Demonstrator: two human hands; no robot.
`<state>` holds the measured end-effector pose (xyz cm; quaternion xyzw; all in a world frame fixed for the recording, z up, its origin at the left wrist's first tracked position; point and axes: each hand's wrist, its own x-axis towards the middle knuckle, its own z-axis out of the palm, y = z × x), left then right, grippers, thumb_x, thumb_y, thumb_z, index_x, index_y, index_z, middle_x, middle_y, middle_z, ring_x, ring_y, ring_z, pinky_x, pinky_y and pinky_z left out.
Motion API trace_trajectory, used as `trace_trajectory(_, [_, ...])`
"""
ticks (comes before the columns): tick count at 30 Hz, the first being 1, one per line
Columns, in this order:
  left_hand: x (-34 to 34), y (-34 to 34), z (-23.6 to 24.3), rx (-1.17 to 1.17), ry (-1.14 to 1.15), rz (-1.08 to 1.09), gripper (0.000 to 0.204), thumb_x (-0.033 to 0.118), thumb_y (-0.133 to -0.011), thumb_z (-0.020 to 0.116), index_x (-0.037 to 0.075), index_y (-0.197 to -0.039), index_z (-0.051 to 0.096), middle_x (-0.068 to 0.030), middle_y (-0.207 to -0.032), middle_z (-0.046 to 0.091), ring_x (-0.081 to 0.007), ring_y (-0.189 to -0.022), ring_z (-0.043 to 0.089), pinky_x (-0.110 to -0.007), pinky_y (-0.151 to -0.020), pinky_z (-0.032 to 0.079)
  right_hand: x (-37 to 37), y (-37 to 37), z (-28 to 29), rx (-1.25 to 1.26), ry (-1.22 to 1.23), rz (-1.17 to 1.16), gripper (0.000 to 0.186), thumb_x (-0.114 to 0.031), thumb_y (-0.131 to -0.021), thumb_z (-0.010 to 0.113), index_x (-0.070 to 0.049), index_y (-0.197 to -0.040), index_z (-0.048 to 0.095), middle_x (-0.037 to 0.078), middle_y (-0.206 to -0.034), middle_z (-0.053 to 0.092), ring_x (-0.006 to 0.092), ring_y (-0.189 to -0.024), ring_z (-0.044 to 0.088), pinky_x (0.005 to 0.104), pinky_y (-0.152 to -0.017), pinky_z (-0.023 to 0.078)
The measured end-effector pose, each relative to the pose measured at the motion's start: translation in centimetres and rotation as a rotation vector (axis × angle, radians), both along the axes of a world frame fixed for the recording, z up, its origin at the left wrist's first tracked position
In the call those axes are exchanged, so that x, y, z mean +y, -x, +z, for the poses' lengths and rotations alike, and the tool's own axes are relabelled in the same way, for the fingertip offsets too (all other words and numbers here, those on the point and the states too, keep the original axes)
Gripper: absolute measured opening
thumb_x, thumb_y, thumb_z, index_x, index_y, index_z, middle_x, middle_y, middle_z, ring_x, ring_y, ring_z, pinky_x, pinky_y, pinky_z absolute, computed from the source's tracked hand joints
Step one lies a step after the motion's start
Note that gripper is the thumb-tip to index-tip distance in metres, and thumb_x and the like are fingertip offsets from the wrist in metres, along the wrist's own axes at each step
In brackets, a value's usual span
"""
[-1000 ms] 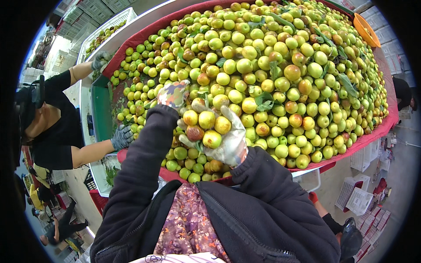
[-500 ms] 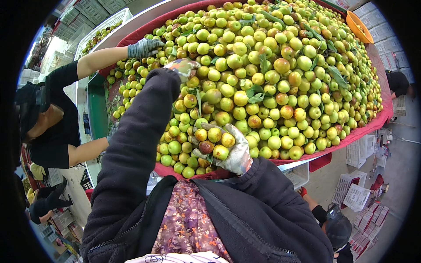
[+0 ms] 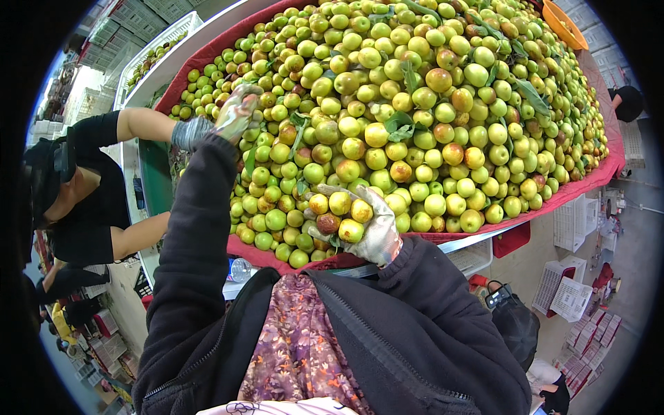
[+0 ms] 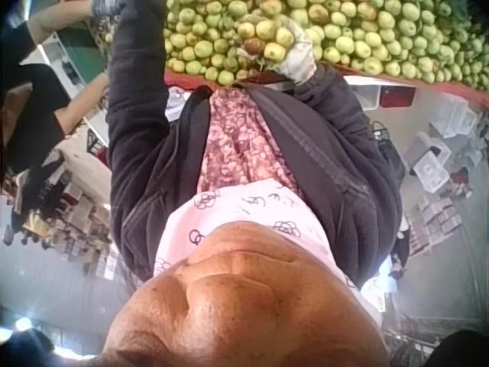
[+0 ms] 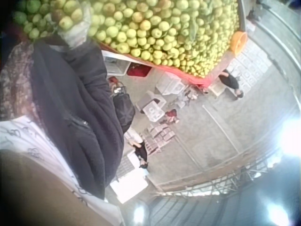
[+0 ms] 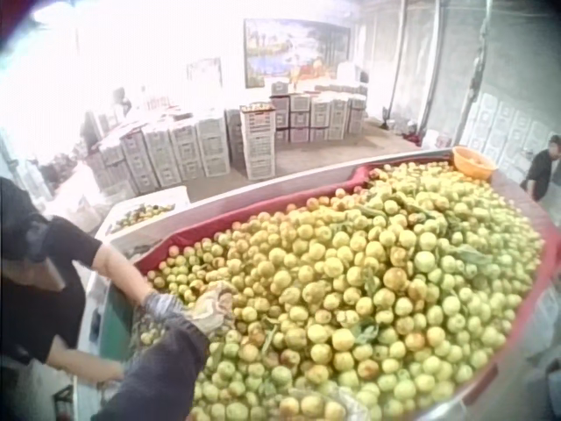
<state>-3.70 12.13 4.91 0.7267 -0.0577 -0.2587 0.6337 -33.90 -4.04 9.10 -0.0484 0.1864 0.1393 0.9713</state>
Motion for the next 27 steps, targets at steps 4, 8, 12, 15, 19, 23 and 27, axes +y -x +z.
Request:
trace_trajectory(4, [-5.0, -3.6, -0.4, -0.751, -0.435, -0.261, 0.039, 0.013, -0.091, 0.056, 0.015, -0.13, 0.052, -0.0093, -0.103, 0.056, -0.0172, -0.077, 0.056, -0.029, -0.059, 0.045, 0.3, 0.0, 0.1, 0.021, 0.048, 0.014, 0.064, -0.046, -0.095, 0.039, 0.001, -0.138, 0.041, 0.018, -0.137, 0.047, 0.0354, -0.121, 0.051, 0.0533, -0.103, 0.04])
trace_trajectory(8, [-8.6, -4.9, -1.8, -0.998, -0.822, -0.325, 0.049, 0.027, -0.088, 0.063, 0.016, -0.134, 0.049, -0.0198, -0.116, 0.056, -0.032, -0.105, 0.058, -0.038, -0.087, 0.048, 0.2, 0.6, -0.1, -0.003, 0.062, 0.031, 0.065, -0.047, -0.095, 0.039, 0.002, -0.138, 0.038, 0.018, -0.137, 0.046, 0.0346, -0.117, 0.052, 0.051, -0.098, 0.044])
trace_trajectory(12, [-7.9, -4.8, -2.2, -0.84, -0.774, -0.412, 0.056, 0.035, -0.084, 0.067, 0.009, -0.13, 0.05, -0.023, -0.122, 0.055, -0.0372, -0.114, 0.053, -0.042, -0.096, 0.044, -0.2, 1.0, -0.3, 0.024, 0.035, 0.01, 0.063, -0.045, -0.094, 0.041, 0.002, -0.138, 0.039, 0.019, -0.138, 0.044, 0.0356, -0.119, 0.051, 0.0525, -0.097, 0.044])
trace_trajectory(15, [-7.3, -4.4, -2.2, -0.813, -0.929, -0.328, 0.067, 0.051, -0.084, 0.062, 0.002, -0.129, 0.052, -0.0224, -0.123, 0.056, -0.0355, -0.116, 0.053, -0.041, -0.1, 0.041, -0.5, 0.8, -0.4, -0.004, 0.003, 0.003, 0.063, -0.044, -0.095, 0.041, 0.002, -0.138, 0.039, 0.02, -0.14, 0.043, 0.0361, -0.12, 0.05, 0.0534, -0.099, 0.042])
trace_trajectory(19, [-8.1, -4.4, -3.1, -0.696, -0.935, -0.243, 0.07, 0.055, -0.083, 0.063, 0.003, -0.128, 0.054, -0.0232, -0.127, 0.054, -0.035, -0.119, 0.052, -0.04, -0.102, 0.041, -0.8, 0.6, -0.6, -0.049, -0.012, 0.021, 0.064, -0.045, -0.095, 0.04, 0.001, -0.138, 0.039, 0.02, -0.14, 0.044, 0.0358, -0.122, 0.05, 0.054, -0.101, 0.04])
trace_trajectory(23, [-8.0, -5.7, -3.7, -0.817, -0.65, -0.432, 0.065, 0.036, -0.077, 0.076, -0.002, -0.125, 0.054, -0.0253, -0.126, 0.054, -0.0362, -0.118, 0.052, -0.04, -0.1, 0.043, -0.8, 0.6, -0.7, -0.019, -0.011, 0.035, 0.063, -0.045, -0.094, 0.043, 0.001, -0.137, 0.04, 0.02, -0.139, 0.044, 0.0357, -0.122, 0.049, 0.0548, -0.101, 0.04])
trace_trajectory(27, [-6.6, -6.5, -2.8, -0.742, -0.984, -0.58, 0.067, 0.042, -0.08, 0.071, 0.004, -0.132, 0.052, -0.0234, -0.133, 0.049, -0.0352, -0.123, 0.05, -0.04, -0.104, 0.039, -0.8, 0.3, -0.7, -0.016, -0.035, 0.055, 0.063, -0.045, -0.094, 0.045, 0.002, -0.136, 0.041, 0.02, -0.139, 0.045, 0.0366, -0.12, 0.051, 0.0555, -0.099, 0.041])
